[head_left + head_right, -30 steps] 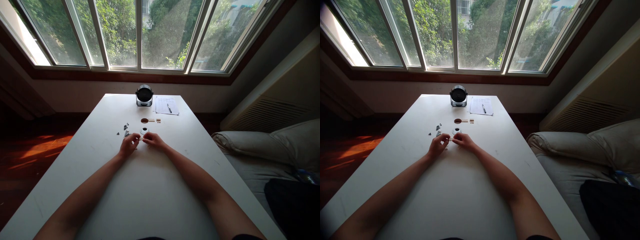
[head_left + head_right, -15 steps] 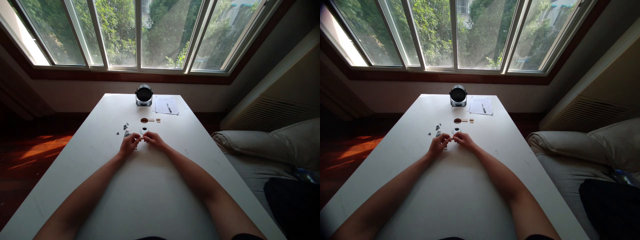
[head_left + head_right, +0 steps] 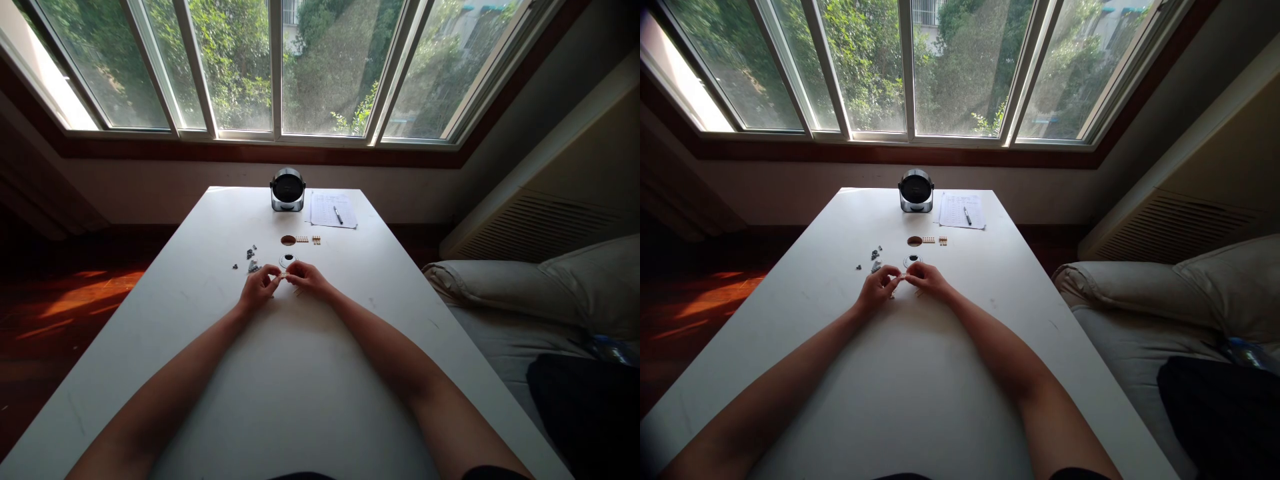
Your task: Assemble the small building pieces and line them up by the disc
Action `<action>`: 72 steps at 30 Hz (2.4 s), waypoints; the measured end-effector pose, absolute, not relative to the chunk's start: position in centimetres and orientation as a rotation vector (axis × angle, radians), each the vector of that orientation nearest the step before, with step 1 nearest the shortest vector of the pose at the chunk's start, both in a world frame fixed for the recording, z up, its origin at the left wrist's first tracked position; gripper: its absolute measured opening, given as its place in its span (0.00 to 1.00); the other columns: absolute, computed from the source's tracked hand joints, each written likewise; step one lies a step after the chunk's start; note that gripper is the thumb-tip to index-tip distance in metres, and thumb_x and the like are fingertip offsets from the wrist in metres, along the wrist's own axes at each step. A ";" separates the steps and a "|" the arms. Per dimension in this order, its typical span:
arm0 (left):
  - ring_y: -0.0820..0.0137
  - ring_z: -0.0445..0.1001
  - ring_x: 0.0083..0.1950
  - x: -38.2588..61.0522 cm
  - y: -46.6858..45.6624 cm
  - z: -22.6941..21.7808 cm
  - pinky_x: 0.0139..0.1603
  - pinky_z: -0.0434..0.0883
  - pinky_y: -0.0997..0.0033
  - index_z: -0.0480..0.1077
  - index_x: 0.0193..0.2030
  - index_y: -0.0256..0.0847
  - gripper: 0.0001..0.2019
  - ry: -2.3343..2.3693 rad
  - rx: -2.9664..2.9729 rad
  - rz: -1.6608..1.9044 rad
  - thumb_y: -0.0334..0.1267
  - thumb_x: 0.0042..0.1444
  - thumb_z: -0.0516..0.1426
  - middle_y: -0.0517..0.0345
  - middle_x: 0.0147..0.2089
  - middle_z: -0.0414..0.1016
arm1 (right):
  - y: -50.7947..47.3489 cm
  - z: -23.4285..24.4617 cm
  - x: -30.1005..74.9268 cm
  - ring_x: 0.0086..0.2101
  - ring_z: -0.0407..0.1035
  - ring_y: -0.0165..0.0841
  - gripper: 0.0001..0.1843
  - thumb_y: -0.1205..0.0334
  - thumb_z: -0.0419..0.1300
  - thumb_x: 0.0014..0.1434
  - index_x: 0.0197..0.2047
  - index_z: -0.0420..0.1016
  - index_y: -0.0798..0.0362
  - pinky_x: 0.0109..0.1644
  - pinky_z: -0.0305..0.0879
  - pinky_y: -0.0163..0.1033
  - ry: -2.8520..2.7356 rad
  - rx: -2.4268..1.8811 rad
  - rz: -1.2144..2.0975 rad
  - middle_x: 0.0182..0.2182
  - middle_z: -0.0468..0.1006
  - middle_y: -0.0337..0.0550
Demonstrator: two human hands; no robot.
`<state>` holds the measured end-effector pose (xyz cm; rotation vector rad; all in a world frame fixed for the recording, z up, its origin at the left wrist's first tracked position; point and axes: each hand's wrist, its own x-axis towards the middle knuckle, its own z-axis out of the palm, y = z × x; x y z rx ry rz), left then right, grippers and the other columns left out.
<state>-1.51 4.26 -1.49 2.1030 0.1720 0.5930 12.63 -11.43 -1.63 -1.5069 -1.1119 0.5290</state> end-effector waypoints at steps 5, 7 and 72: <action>0.78 0.65 0.23 -1.4 4.2 -1.5 0.25 0.64 0.76 0.72 0.44 0.41 0.11 0.176 2.109 0.612 0.45 0.61 0.57 0.59 0.36 0.77 | -11.2 -2.2 12.6 0.29 0.62 0.29 0.20 0.45 0.65 0.55 0.39 0.71 0.53 0.32 0.59 0.35 -1.076 -1.540 0.538 0.29 0.71 0.38; 0.77 0.65 0.24 -1.4 4.2 -1.4 0.25 0.64 0.76 0.73 0.43 0.41 0.10 0.163 2.119 0.602 0.45 0.61 0.57 0.59 0.36 0.78 | -11.2 -2.2 12.5 0.29 0.62 0.30 0.20 0.44 0.65 0.56 0.38 0.71 0.53 0.32 0.60 0.35 -1.072 -1.555 0.529 0.29 0.71 0.38; 0.74 0.70 0.28 -1.4 4.2 -1.3 0.31 0.67 0.74 0.70 0.42 0.43 0.06 0.135 2.232 0.653 0.38 0.58 0.57 0.61 0.32 0.73 | -11.3 -1.9 12.3 0.29 0.68 0.31 0.19 0.46 0.65 0.56 0.40 0.73 0.53 0.34 0.65 0.36 -1.080 -1.486 0.571 0.30 0.75 0.39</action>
